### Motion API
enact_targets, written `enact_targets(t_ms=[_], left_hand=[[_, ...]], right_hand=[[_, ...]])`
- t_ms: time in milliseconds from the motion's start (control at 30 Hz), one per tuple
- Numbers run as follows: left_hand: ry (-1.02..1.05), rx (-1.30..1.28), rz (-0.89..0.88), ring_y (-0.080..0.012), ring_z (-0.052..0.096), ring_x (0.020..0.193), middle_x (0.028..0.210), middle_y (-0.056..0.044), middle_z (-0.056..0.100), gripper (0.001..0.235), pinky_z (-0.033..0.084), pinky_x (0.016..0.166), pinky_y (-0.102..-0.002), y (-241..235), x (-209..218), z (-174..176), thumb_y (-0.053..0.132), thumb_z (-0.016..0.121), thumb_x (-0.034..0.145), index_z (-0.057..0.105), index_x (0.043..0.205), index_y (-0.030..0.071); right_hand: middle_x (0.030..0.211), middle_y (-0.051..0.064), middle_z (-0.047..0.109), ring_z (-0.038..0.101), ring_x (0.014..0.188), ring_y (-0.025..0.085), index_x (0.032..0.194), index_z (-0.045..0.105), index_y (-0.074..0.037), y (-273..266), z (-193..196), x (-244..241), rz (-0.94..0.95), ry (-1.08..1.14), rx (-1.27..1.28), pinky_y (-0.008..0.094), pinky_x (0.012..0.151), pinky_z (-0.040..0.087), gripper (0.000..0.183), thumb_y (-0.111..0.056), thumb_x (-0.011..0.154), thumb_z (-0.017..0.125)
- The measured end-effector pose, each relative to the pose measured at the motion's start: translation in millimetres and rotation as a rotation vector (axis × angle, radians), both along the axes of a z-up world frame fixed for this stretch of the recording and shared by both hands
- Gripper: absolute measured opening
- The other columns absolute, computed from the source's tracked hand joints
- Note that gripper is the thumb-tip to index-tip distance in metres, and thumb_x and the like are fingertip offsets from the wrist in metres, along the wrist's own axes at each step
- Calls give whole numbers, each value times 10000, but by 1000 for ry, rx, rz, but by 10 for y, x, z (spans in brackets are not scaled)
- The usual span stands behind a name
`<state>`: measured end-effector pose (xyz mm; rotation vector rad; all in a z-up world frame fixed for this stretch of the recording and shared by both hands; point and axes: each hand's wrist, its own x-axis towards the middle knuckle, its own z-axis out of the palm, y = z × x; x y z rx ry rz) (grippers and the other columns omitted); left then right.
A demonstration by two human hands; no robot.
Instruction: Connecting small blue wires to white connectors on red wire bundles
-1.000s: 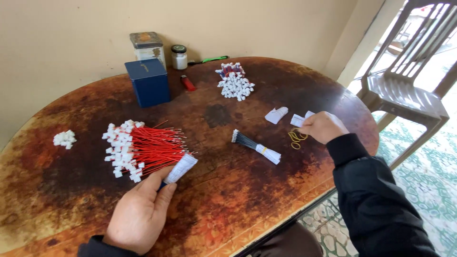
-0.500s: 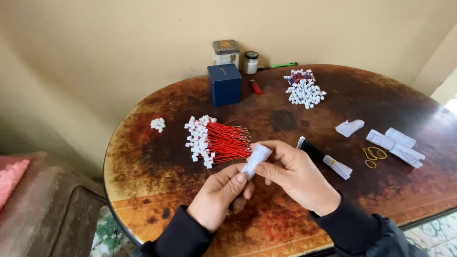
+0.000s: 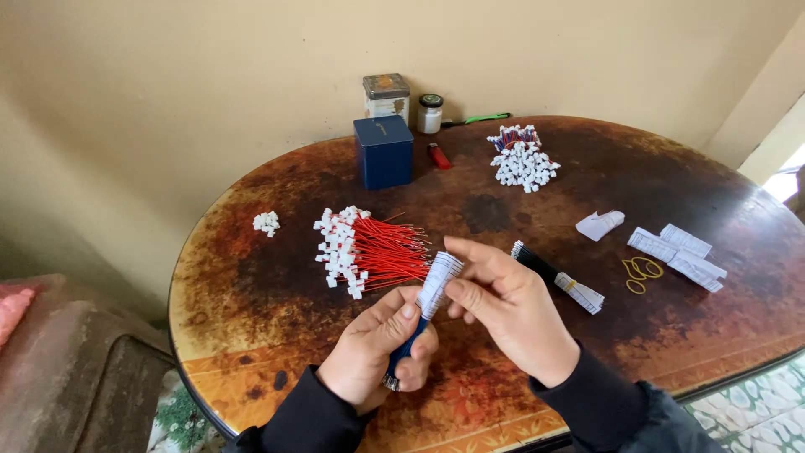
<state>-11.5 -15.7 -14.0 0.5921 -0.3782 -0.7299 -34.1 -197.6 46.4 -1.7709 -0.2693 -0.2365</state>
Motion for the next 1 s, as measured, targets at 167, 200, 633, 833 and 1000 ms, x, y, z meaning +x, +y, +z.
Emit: enact_targets(t_ms=[167, 200, 633, 833, 1000], left_hand=[[-222, 345, 254, -124, 301, 426, 656, -77, 449, 150, 277, 376, -252, -115, -35, -13, 204, 491, 994, 481, 1103, 102], [-355, 561, 393, -113, 346, 439, 639, -67, 469, 148, 289, 367, -231, -154, -63, 19, 187, 464, 1000, 491, 1106, 87], [-21, -255, -200, -127, 311, 435, 630, -79, 358, 529, 289, 398, -293, 17, -224, 371, 138, 507, 971, 342, 1473, 137], [-41, -155, -113, -140, 325, 467, 631, -99, 429, 659, 294, 403, -245, 10, -237, 244, 124, 577, 930, 319, 1536, 108], [-80, 102, 80, -126, 349, 421, 576, -94, 467, 631, 265, 338, -214, -29, -73, 17, 152, 590, 879, 439, 1489, 96]], right_hand=[[879, 18, 681, 614, 729, 73, 1215, 560, -73, 7, -109, 3, -4, -170, -71, 207, 683, 499, 396, -181, 853, 678], [867, -3, 668, 564, 655, 51, 1195, 539, -75, 10, -96, -8, -22, -118, -124, 206, 629, 479, 425, -267, 843, 677], [971, -9, 649, 581, 848, 71, 1202, 613, -106, -252, -84, 128, 17, -43, 74, 238, 771, 516, 366, -182, 856, 705], [1124, 29, 677, 646, 1026, 151, 1132, 666, -174, -1459, 36, 382, -402, -280, -350, 274, 930, 464, 479, 83, 732, 605], [915, 5, 710, 615, 535, 141, 978, 704, -134, -2997, -321, 768, -902, -89, -402, 277, 496, 529, 283, 29, 829, 527]])
